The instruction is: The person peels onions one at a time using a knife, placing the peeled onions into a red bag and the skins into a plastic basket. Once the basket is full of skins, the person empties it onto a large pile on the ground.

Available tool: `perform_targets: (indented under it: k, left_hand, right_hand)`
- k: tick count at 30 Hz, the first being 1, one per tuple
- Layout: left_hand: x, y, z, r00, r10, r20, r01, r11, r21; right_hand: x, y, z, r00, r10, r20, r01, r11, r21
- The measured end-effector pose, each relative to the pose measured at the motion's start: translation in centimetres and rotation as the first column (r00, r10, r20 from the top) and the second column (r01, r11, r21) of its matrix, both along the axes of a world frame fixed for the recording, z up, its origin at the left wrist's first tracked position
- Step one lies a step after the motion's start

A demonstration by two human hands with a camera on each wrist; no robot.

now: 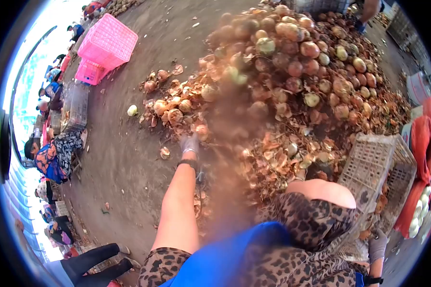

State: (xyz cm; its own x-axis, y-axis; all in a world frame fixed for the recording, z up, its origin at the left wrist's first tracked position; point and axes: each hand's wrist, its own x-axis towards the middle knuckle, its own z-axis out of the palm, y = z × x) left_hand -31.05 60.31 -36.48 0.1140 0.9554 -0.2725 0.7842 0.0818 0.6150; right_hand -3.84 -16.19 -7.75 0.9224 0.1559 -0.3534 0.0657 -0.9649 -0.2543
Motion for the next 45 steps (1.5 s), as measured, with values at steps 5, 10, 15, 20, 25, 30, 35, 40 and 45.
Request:
perform_targets:
  k: [5, 10, 15, 20, 25, 30, 35, 40, 45]
  left_hand:
    - [5.7, 3.9, 12.7, 0.987, 0.123, -0.103, -0.124, 0.992, -0.008]
    - [3.2, 15.0, 5.9, 0.967, 0.202, 0.159, -0.209, 0.978, 0.029]
    - [2.2, 22.2, 4.0, 0.960, 0.110, -0.259, -0.080, 0.989, 0.126]
    - [4.2, 24.4, 7.6, 0.783, -0.003, -0.622, -0.050, 0.996, -0.067]
    - [2.8, 22.6, 4.5, 0.763, -0.133, -0.632, 0.127, 0.990, -0.055]
    - [1.6, 19.1, 2.7, 0.781, -0.270, -0.563, 0.338, 0.941, 0.017]
    - [7.3, 8.7, 0.0, 0.467, -0.692, -0.550, 0.779, 0.616, -0.113]
    - [9.7, -7.3, 10.7, 0.654, 0.033, 0.756, 0.539, 0.681, -0.496]
    - [11.8, -14.6, 13.9, 0.451, 0.512, 0.731, 0.568, 0.467, -0.678]
  right_hand:
    - [1.3, 2.6, -1.4, 0.999, 0.021, -0.035, -0.025, 0.990, -0.136]
    - [4.2, 1.1, -3.0, 1.000, 0.004, -0.017, -0.007, 0.983, -0.181]
    - [5.4, 3.7, -0.1, 0.998, -0.060, 0.001, 0.056, 0.934, -0.353]
    - [6.6, 3.0, 1.9, 0.992, -0.123, 0.016, 0.119, 0.906, -0.406]
    - [5.8, 5.7, 3.1, 0.989, -0.142, 0.049, 0.150, 0.917, -0.370]
    - [2.7, 7.6, 3.6, 0.993, -0.078, 0.085, 0.104, 0.925, -0.365]
    - [0.0, 5.3, 1.6, 0.971, 0.206, 0.119, -0.162, 0.939, -0.303]
    - [-2.5, 3.8, 3.3, 0.936, 0.206, 0.286, -0.128, 0.955, -0.269]
    - [-4.2, 0.0, 7.9, 0.920, 0.172, 0.351, -0.175, 0.984, -0.022]
